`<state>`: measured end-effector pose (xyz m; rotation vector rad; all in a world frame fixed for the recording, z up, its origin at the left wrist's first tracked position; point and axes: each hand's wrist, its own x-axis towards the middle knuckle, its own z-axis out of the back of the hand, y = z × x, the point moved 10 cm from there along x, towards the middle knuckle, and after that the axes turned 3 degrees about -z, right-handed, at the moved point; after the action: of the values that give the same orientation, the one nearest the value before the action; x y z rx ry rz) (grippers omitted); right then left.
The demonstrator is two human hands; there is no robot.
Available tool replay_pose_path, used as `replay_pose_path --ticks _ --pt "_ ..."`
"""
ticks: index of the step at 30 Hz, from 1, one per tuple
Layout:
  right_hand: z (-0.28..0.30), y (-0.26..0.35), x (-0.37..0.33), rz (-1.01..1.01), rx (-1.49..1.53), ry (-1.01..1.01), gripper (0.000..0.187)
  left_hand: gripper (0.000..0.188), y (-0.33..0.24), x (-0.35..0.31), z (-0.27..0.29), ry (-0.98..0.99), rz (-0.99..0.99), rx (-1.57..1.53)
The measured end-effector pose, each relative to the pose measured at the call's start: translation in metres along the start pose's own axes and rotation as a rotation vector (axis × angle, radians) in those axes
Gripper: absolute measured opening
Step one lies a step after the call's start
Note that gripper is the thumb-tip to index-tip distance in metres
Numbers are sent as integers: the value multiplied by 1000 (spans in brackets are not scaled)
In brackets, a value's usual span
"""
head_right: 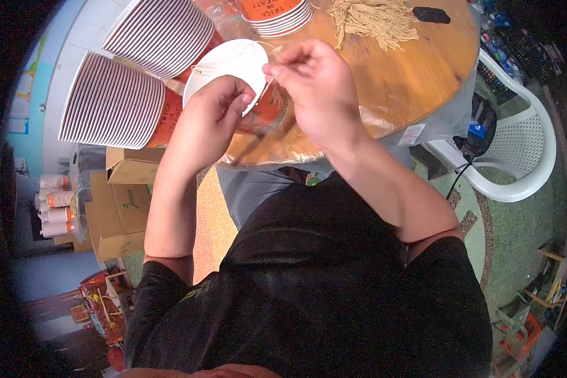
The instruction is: Attaching strings to paper bowls to create handles or hanging points.
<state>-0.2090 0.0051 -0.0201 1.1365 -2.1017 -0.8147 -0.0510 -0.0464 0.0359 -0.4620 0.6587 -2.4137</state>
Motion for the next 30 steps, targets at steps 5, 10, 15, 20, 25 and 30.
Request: replay_pose_path --ticks 5,10,15,20,25,30 --pt "-31 15 27 -58 -289 300 10 7 -33 -2 14 -196 -339 317" --pt "-64 26 20 -35 -965 597 16 9 -30 1 31 -284 -285 196" --pt "-55 17 26 -43 -926 606 15 13 -2 8 9 -78 -40 -285" --pt "10 21 45 -140 -368 0 11 9 -17 3 5 -139 -179 -96" --pt "-46 22 24 -121 -382 467 11 9 -27 1 4 -265 -284 72" --pt "-48 15 36 -238 -580 577 11 14 -30 -3 8 -322 -323 88"
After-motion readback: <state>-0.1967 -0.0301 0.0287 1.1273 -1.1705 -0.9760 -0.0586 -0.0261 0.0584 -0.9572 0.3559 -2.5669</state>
